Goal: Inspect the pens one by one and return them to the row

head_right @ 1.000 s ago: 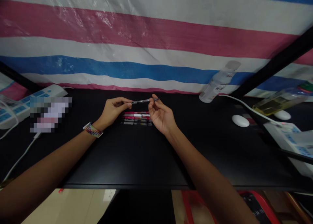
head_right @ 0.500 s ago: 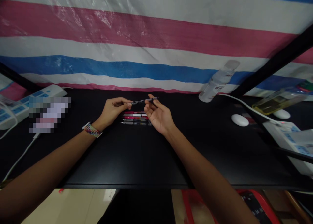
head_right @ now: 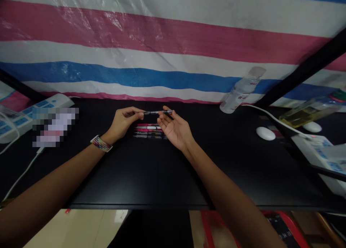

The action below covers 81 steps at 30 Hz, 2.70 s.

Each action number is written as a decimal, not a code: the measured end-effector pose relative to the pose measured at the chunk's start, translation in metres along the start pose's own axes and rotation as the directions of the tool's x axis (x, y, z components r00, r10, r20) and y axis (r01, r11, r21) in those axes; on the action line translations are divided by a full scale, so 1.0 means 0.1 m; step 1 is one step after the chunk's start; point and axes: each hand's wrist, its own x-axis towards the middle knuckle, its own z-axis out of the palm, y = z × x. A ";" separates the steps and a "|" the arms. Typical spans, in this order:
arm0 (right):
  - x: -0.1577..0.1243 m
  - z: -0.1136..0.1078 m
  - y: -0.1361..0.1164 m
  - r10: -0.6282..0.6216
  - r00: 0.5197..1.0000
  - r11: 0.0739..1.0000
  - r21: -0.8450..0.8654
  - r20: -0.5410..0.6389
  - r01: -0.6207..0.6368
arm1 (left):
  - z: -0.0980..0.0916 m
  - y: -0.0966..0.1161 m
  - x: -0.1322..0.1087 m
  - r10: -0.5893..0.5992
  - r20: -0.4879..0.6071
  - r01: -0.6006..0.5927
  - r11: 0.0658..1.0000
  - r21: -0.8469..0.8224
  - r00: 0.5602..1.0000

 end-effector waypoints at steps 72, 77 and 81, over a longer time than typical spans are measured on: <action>0.16 -0.28 0.19 -0.461 0.855 0.104 -0.942 0.240 0.320 | 0.07 -0.03 -0.07 0.078 -0.029 -0.058 0.904 0.424 0.997; 0.23 -0.24 0.43 -0.496 0.857 0.384 -0.850 0.141 0.362 | 0.29 -0.02 -0.15 0.045 -0.057 -0.022 0.933 0.358 0.997; 0.24 -0.23 0.45 -0.476 0.869 0.430 -0.828 0.131 0.361 | 0.32 0.00 -0.16 0.011 -0.085 0.009 0.973 0.230 0.996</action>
